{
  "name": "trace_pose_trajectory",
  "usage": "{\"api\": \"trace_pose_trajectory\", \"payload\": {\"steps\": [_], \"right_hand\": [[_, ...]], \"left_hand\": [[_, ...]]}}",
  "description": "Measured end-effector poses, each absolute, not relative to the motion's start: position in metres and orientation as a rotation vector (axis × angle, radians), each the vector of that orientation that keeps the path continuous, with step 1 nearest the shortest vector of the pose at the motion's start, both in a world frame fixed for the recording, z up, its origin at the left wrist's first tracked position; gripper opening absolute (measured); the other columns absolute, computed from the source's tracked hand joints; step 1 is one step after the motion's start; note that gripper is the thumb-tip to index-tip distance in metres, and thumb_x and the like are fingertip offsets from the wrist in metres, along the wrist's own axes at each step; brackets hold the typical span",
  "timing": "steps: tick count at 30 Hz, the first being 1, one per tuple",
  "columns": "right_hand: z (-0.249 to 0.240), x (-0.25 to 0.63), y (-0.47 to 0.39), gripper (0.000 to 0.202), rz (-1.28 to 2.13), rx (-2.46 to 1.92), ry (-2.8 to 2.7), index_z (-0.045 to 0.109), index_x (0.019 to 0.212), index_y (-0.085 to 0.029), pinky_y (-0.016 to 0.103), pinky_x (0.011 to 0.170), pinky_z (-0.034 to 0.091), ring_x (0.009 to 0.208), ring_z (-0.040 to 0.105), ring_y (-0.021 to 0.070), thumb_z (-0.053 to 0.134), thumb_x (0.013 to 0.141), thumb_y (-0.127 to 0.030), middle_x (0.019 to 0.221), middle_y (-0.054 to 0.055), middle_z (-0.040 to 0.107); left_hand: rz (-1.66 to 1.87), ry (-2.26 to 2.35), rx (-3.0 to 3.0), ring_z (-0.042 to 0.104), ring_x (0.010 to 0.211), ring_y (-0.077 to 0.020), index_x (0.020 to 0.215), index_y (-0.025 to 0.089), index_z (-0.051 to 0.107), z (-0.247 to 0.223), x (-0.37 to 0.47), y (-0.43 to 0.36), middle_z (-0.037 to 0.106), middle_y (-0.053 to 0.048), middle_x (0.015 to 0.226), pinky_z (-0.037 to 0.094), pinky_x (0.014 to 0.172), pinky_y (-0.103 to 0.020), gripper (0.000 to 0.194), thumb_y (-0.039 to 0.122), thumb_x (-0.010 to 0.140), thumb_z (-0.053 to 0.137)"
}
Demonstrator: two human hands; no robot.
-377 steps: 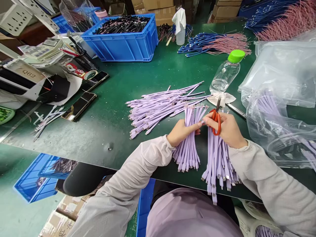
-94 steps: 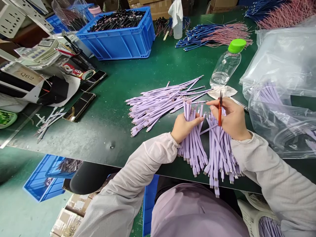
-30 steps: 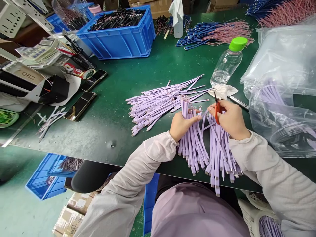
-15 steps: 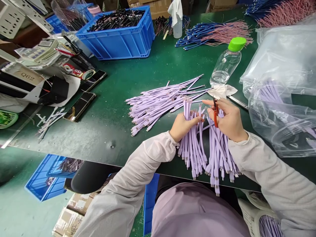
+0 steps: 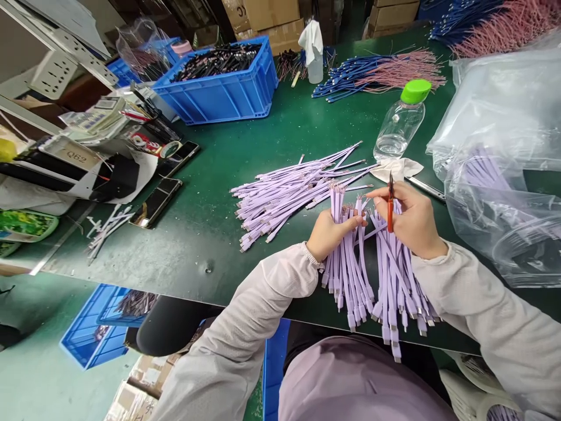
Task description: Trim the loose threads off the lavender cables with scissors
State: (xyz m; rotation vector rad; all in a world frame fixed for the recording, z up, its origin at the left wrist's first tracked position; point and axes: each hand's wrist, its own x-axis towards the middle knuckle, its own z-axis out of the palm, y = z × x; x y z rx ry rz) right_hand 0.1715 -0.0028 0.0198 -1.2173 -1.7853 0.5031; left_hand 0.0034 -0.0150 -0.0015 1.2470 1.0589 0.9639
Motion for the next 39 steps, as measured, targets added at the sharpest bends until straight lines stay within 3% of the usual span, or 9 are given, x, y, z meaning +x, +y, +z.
{"api": "trace_pose_trajectory", "payload": {"steps": [3,6,11,14,19,27,33,39], "right_hand": [[0.016,0.170,-0.001,0.017,0.644,-1.230,-1.709,0.068,0.095,-0.022,0.033,0.076,0.047,0.081,0.060,0.0190,0.059,0.083,-0.030,0.089,0.004,0.065],[0.010,0.170,0.004,0.015,0.753,-1.261,-1.679,0.066,0.086,-0.021,0.031,0.070,0.048,0.075,0.061,0.0185,0.062,0.080,-0.035,0.082,0.003,0.066],[0.008,0.177,0.008,0.011,0.437,-1.419,-1.755,0.065,0.082,-0.020,0.034,0.070,0.047,0.076,0.060,0.0216,0.060,0.080,-0.029,0.083,0.007,0.065],[0.010,0.181,0.005,0.018,0.358,-1.348,-1.818,0.068,0.092,-0.019,0.034,0.073,0.047,0.083,0.061,0.0228,0.057,0.081,-0.028,0.090,0.008,0.064],[0.011,0.178,-0.003,0.023,0.621,-1.140,-1.933,0.068,0.101,-0.022,0.031,0.067,0.047,0.071,0.057,0.0183,0.054,0.084,-0.025,0.082,0.004,0.060],[0.003,0.171,-0.006,0.012,0.686,-1.077,-1.821,0.068,0.083,-0.022,0.030,0.061,0.045,0.066,0.054,0.0170,0.057,0.083,-0.024,0.078,0.004,0.058],[-0.003,0.165,-0.005,0.020,0.767,-1.132,-1.686,0.064,0.073,-0.019,0.027,0.058,0.044,0.062,0.054,0.0147,0.059,0.081,-0.038,0.073,0.002,0.060],[0.000,0.168,-0.004,0.021,0.873,-1.202,-1.682,0.059,0.070,-0.020,0.025,0.056,0.043,0.060,0.054,0.0143,0.060,0.080,-0.039,0.066,0.000,0.059]], "left_hand": [[0.947,1.067,1.273,0.060,0.069,-0.0147,0.077,0.012,0.068,-0.002,0.004,-0.015,0.069,-0.006,0.077,0.046,0.072,-0.027,0.022,0.033,0.078,0.067],[0.929,1.088,1.282,0.057,0.066,-0.0135,0.084,0.012,0.069,-0.001,0.004,-0.016,0.067,-0.004,0.073,0.044,0.070,-0.026,0.024,0.035,0.078,0.067],[0.842,1.025,1.223,0.056,0.070,-0.0140,0.105,0.015,0.071,0.003,-0.003,-0.015,0.065,-0.002,0.075,0.043,0.076,-0.027,0.033,0.037,0.082,0.061],[0.877,1.042,1.119,0.055,0.073,-0.0137,0.097,0.015,0.073,0.003,-0.004,-0.014,0.065,-0.003,0.081,0.042,0.077,-0.027,0.033,0.037,0.073,0.072],[0.972,1.119,0.997,0.051,0.067,-0.0117,0.076,0.012,0.066,0.001,0.000,-0.015,0.061,0.000,0.072,0.040,0.069,-0.026,0.034,0.036,0.059,0.083],[0.986,1.179,1.046,0.052,0.067,-0.0135,0.072,0.013,0.064,-0.001,0.001,-0.017,0.060,-0.002,0.071,0.041,0.069,-0.027,0.035,0.043,0.063,0.079],[0.972,1.225,1.093,0.052,0.065,-0.0131,0.072,0.013,0.063,0.000,0.005,-0.020,0.060,-0.002,0.070,0.041,0.067,-0.027,0.035,0.042,0.061,0.080],[0.949,1.192,1.079,0.054,0.065,-0.0120,0.076,0.013,0.065,0.001,0.003,-0.020,0.061,-0.002,0.069,0.042,0.068,-0.025,0.033,0.041,0.064,0.079]]}}
